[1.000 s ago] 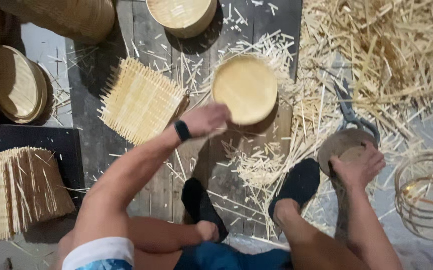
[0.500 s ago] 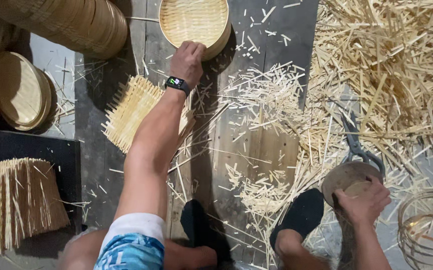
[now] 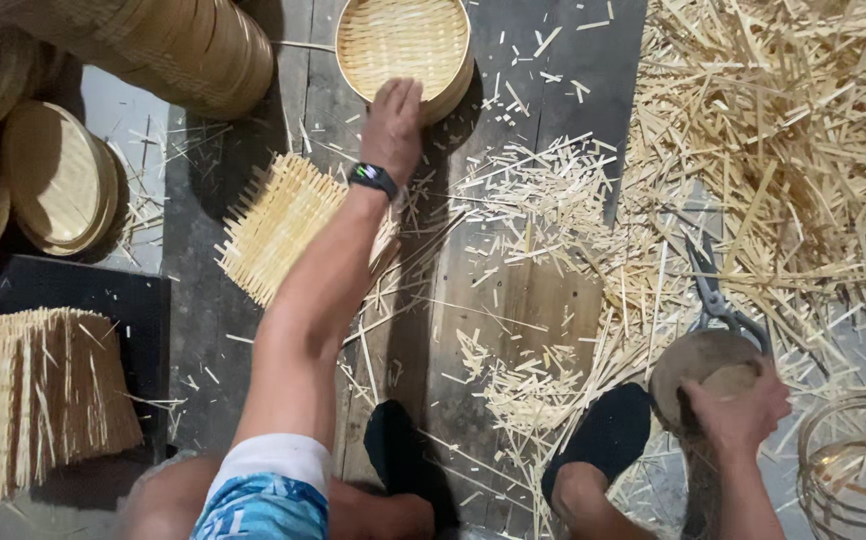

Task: The person places a circular bamboo frame onto a flat woven mat, then uses shears to trim the excess mat material around the frame. The person repeats this process multiple times, stacking the finished circular bases.

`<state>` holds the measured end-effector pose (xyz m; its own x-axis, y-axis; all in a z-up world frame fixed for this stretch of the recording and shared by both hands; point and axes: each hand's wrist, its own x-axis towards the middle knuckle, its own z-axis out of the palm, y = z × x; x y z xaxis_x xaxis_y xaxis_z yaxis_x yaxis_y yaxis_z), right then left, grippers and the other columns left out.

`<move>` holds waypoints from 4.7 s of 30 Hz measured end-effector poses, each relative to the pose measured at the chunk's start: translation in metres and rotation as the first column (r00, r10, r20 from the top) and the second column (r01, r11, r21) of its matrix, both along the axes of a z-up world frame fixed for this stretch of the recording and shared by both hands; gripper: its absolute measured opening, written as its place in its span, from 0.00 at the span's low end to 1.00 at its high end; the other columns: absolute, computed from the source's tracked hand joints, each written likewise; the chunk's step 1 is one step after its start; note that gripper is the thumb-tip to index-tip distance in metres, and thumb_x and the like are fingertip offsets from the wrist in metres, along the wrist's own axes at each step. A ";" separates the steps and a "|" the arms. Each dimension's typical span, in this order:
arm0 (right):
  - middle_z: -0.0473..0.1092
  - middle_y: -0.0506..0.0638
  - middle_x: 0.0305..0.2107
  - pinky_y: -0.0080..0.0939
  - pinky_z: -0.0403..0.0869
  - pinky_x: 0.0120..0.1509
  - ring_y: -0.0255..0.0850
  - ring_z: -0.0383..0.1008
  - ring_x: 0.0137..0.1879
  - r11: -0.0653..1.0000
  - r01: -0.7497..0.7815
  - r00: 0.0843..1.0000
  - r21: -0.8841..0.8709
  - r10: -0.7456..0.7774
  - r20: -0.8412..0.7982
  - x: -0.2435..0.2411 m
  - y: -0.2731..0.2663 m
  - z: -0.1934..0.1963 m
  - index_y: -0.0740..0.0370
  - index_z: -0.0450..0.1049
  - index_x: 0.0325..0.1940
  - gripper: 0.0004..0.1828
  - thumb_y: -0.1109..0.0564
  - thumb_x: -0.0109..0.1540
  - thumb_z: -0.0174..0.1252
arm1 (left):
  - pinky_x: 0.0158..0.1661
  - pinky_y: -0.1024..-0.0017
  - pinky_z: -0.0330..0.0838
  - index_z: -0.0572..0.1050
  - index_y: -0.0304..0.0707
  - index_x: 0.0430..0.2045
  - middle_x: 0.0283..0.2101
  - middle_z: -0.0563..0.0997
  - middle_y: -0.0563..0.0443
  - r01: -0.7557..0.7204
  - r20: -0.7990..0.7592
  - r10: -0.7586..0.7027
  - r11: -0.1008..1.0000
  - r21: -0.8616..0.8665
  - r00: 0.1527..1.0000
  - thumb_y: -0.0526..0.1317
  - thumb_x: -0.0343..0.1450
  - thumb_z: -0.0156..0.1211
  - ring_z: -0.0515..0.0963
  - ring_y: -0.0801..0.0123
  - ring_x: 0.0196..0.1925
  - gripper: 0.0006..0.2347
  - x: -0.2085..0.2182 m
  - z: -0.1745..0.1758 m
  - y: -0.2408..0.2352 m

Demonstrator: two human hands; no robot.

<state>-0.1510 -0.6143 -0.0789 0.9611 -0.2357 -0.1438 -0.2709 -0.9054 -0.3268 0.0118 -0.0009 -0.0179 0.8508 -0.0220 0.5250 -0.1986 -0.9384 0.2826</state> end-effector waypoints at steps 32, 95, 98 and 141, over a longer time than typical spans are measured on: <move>0.74 0.57 0.34 0.40 0.79 0.37 0.41 0.77 0.33 0.290 0.329 0.933 0.898 0.048 -0.357 -0.038 0.127 -0.006 0.72 0.73 0.53 0.20 0.49 0.71 0.51 | 0.47 0.62 0.77 0.82 0.40 0.43 0.40 0.83 0.37 -0.678 -0.589 0.466 0.707 -0.202 0.661 0.34 0.68 0.60 0.84 0.52 0.43 0.11 -0.247 0.056 0.001; 0.73 0.55 0.39 0.52 0.74 0.50 0.52 0.75 0.44 0.945 0.328 0.886 -0.022 -0.299 0.353 -0.064 -0.127 -0.010 0.61 0.77 0.46 0.19 0.56 0.52 0.72 | 0.52 0.73 0.74 0.75 0.29 0.50 0.48 0.80 0.46 -0.307 -0.368 -0.203 0.277 -0.911 0.907 0.32 0.73 0.68 0.78 0.70 0.49 0.13 -0.241 0.075 -0.211; 0.74 0.59 0.37 0.59 0.73 0.50 0.59 0.76 0.44 0.869 0.254 0.949 -0.425 -0.140 0.281 -0.085 -0.154 -0.012 0.59 0.79 0.39 0.23 0.48 0.44 0.70 | 0.51 0.71 0.73 0.77 0.29 0.48 0.46 0.81 0.47 -0.049 -0.559 -0.608 0.652 -0.757 0.564 0.33 0.74 0.59 0.79 0.68 0.48 0.10 -0.260 0.130 -0.273; 0.55 0.39 0.13 0.33 0.57 0.20 0.30 0.53 0.17 0.250 0.156 0.894 0.956 0.375 -0.244 -0.022 0.161 0.298 0.47 0.60 0.19 0.27 0.36 0.64 0.62 | 0.14 0.76 0.47 0.63 0.50 0.12 0.11 0.58 0.64 -0.237 0.089 -0.439 -0.631 -0.739 0.894 0.43 0.75 0.58 0.53 0.79 0.12 0.18 -0.237 0.188 -0.194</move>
<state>-0.1733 -0.4531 0.2190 0.7625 0.4298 -0.4836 -0.5206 -0.0361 -0.8530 -0.2250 -0.1945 0.1706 0.9656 -0.0243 -0.2591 0.1523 0.8600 0.4870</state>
